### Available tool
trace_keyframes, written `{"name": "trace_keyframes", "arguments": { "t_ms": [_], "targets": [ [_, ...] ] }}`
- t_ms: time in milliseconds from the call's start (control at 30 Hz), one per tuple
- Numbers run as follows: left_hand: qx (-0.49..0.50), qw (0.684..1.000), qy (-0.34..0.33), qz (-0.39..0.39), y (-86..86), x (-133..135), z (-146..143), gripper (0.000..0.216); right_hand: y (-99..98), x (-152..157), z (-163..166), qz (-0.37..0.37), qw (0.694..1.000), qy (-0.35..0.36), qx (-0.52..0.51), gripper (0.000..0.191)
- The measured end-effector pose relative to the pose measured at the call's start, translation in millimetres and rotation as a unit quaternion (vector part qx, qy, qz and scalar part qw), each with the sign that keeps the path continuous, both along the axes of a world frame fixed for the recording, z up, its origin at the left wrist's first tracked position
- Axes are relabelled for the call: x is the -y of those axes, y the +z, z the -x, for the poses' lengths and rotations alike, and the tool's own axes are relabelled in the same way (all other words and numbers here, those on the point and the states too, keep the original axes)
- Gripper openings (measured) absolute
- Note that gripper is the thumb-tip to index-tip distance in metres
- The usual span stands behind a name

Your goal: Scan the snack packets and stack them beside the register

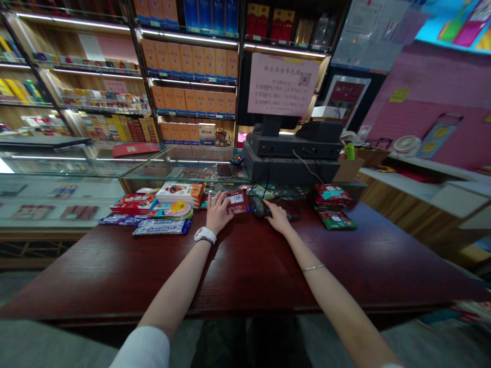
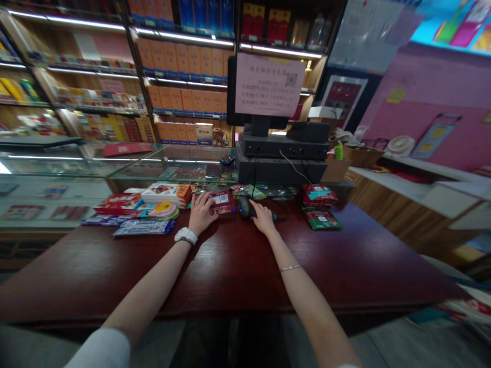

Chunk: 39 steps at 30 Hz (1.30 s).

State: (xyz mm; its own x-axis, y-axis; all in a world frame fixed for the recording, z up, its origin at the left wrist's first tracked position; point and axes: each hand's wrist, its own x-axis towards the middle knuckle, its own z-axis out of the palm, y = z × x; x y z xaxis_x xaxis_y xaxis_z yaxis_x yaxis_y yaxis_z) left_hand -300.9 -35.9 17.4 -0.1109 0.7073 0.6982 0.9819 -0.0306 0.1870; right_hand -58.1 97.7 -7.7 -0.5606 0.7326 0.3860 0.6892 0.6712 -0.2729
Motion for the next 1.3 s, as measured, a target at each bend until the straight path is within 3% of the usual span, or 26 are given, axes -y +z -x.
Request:
{"name": "trace_keyframes", "arguments": {
  "t_ms": [133,233,433,567,733,900,1133,1300],
  "targets": [
    [-0.005,1.000,-0.004,-0.005,0.3,0,0,0.030,3.3,6,2,-0.039,0.994,0.049,-0.087,0.077],
    [-0.013,1.000,-0.009,-0.006,0.6,0,0,0.029,16.0,18,9,-0.086,0.983,0.090,-0.133,0.067],
    [-0.039,0.999,-0.035,-0.010,0.8,1,-5,0.028,43.2,41,41,-0.129,0.985,0.074,-0.092,0.059],
    [-0.050,0.997,-0.053,-0.016,1.1,2,-10,0.028,45.1,43,52,-0.128,0.987,0.020,-0.099,0.062],
    [-0.067,0.994,-0.077,-0.039,1.5,1,-17,0.027,40.2,36,37,-0.088,0.987,-0.012,-0.132,0.064],
    [-0.104,0.988,-0.108,-0.037,2.3,3,-23,0.025,40.1,28,21,-0.035,0.988,0.032,-0.149,0.055],
    [-0.119,0.986,-0.112,-0.013,4.6,7,-29,0.036,45.8,31,20,-0.052,0.984,0.060,-0.158,0.027],
    [-0.107,0.988,-0.107,-0.002,3.8,5,-30,0.038,46.9,30,21,-0.045,0.976,0.059,-0.204,0.024]
  ]
}}
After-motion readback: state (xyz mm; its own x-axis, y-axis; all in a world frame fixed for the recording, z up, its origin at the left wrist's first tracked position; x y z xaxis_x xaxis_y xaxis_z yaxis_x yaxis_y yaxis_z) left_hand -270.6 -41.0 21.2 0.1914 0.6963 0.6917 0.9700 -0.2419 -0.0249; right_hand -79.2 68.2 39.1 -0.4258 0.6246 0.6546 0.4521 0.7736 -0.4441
